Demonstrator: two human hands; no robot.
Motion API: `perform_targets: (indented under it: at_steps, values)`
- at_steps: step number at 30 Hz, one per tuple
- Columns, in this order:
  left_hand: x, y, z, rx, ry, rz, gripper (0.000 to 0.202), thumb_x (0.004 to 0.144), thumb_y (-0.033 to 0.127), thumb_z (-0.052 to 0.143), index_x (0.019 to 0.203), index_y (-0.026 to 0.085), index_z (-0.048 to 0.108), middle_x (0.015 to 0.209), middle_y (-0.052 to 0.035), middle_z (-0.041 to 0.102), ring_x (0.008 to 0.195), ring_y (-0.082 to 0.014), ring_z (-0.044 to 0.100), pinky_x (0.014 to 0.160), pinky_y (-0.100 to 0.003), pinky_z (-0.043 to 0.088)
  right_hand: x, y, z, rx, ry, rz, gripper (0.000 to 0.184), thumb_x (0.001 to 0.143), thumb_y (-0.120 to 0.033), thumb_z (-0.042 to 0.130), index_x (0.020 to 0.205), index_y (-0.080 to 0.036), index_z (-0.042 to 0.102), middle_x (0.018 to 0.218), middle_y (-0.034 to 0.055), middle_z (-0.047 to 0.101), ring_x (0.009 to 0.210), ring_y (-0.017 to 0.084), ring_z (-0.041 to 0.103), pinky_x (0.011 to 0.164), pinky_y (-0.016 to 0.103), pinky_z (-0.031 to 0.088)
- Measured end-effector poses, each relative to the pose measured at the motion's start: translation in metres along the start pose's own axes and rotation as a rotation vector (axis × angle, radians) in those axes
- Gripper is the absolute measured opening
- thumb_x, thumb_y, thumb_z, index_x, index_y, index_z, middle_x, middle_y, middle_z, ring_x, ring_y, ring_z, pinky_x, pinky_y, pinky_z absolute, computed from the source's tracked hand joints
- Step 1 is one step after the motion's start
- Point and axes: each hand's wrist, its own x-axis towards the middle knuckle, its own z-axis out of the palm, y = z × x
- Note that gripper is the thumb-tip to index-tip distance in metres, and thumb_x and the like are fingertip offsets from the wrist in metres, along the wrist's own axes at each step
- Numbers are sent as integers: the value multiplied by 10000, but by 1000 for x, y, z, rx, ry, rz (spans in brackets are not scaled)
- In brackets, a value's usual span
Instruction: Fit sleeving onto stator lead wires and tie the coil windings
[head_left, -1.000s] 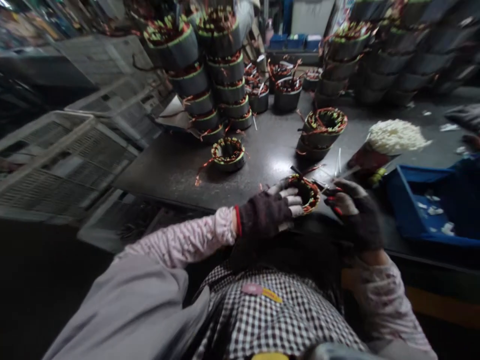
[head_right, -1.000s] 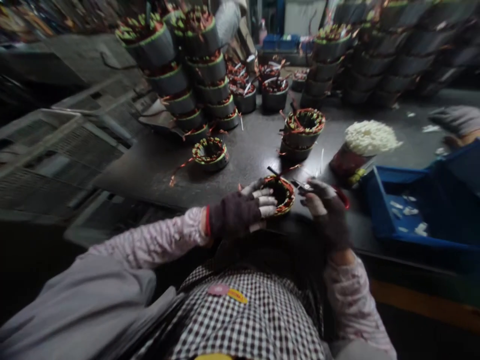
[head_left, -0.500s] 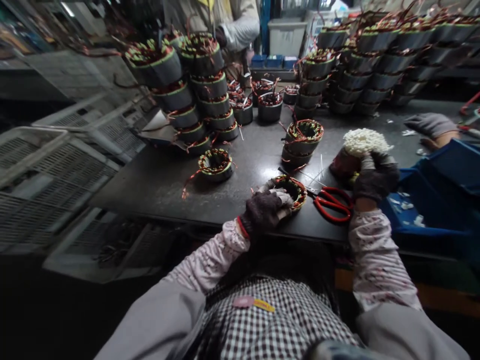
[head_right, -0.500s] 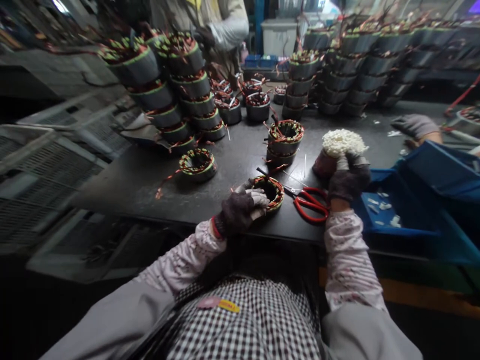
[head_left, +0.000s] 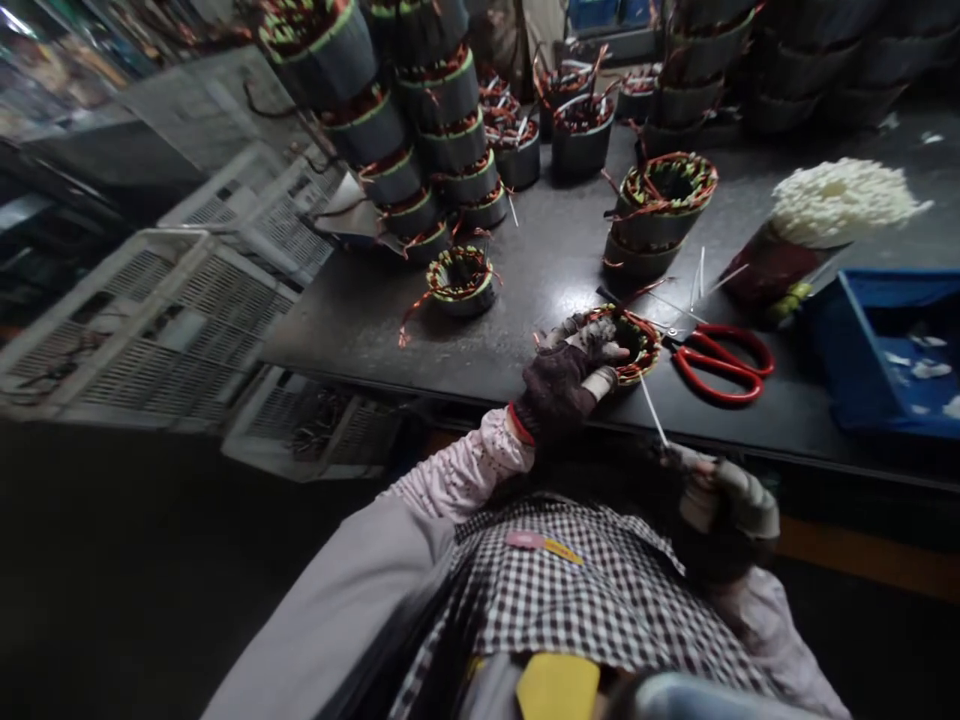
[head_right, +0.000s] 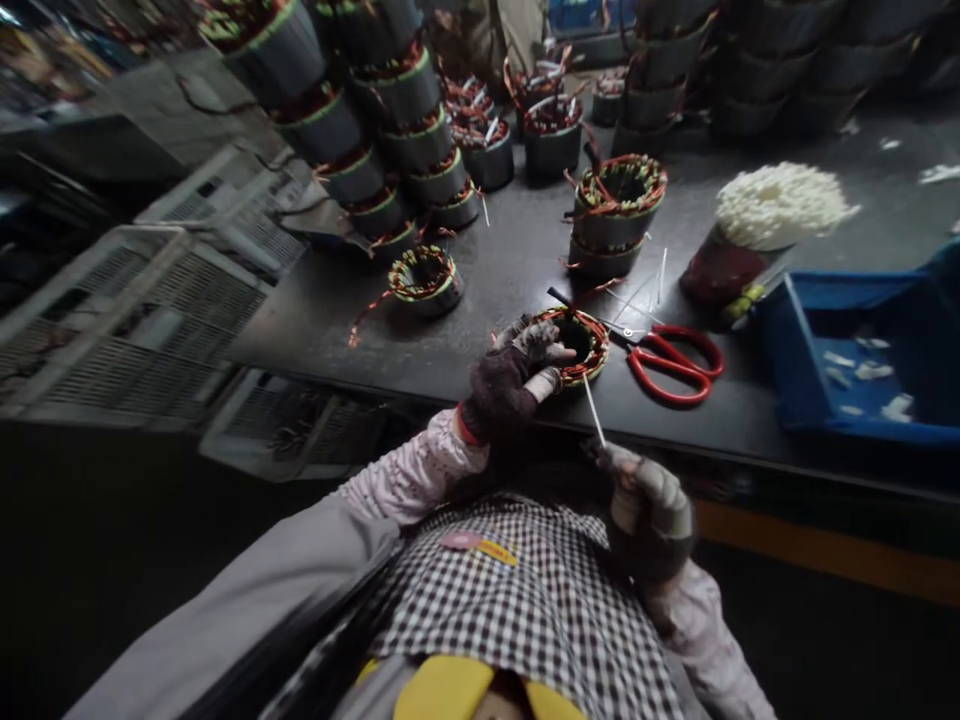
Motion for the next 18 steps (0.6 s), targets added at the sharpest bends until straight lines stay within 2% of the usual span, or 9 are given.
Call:
perform_targets:
  at_steps: [3, 5, 8, 10, 12, 14, 16, 18]
  values:
    - [4, 6, -3, 77, -18, -52, 354, 1051, 305, 709, 1372, 171, 772, 1365, -149, 822, 1512, -360, 635, 1332, -625, 453, -16, -3, 5, -29, 41, -172, 39, 934, -329, 669, 897, -339, 676, 795, 45, 798, 658, 297, 779, 596, 450, 669]
    - [8, 11, -3, 140, -28, -89, 409, 1047, 330, 720, 1413, 148, 741, 1354, -161, 823, 1513, -369, 636, 1307, -613, 485, -7, -3, 13, -1, -52, -235, 83, 944, -284, 675, 979, -335, 729, 869, 51, 834, 711, 292, 811, 643, 436, 696]
    - [12, 16, 1, 102, -14, -132, 388, 1042, 320, 738, 1390, 149, 741, 1341, -155, 828, 1451, -346, 687, 1270, -577, 530, 18, -5, 29, 105, -155, -188, 144, 973, -312, 678, 1063, -290, 789, 960, 86, 859, 845, 293, 845, 780, 443, 721]
    - [11, 15, 5, -21, 19, -157, 293, 1048, 270, 726, 1316, 159, 767, 1261, -128, 854, 1307, -292, 769, 1223, -532, 574, 34, -9, 38, 231, -170, -84, 191, 980, -365, 703, 1099, -262, 813, 1024, 98, 866, 944, 295, 849, 894, 467, 717]
    - [9, 13, 7, -112, 34, -144, 184, 1041, 217, 723, 1201, 178, 805, 1174, -91, 874, 1178, -242, 812, 1206, -508, 590, 46, -13, 42, 354, -176, 54, 213, 944, -414, 789, 1072, -248, 825, 1039, 88, 867, 950, 290, 843, 903, 464, 713]
    - [7, 10, 7, -128, 14, -92, 113, 1009, 191, 760, 1091, 210, 836, 1132, -56, 882, 1160, -230, 817, 1241, -531, 566, 55, -16, 40, 397, -225, 149, 233, 891, -442, 871, 998, -239, 830, 991, 71, 861, 883, 278, 830, 840, 441, 710]
    - [7, 7, 5, -120, -5, -42, 99, 974, 191, 805, 1045, 238, 855, 1111, -34, 886, 1169, -237, 819, 1286, -566, 524, 60, -17, 37, 360, -277, 131, 224, 880, -441, 892, 962, -240, 837, 959, 62, 853, 855, 271, 817, 835, 438, 704]
    - [7, 5, 3, -138, -3, -24, 108, 962, 197, 822, 1050, 242, 866, 1098, -32, 888, 1132, -237, 829, 1309, -582, 497, 63, -18, 34, 300, -280, 49, 202, 907, -432, 870, 987, -248, 849, 1005, 71, 855, 905, 274, 817, 906, 460, 696]
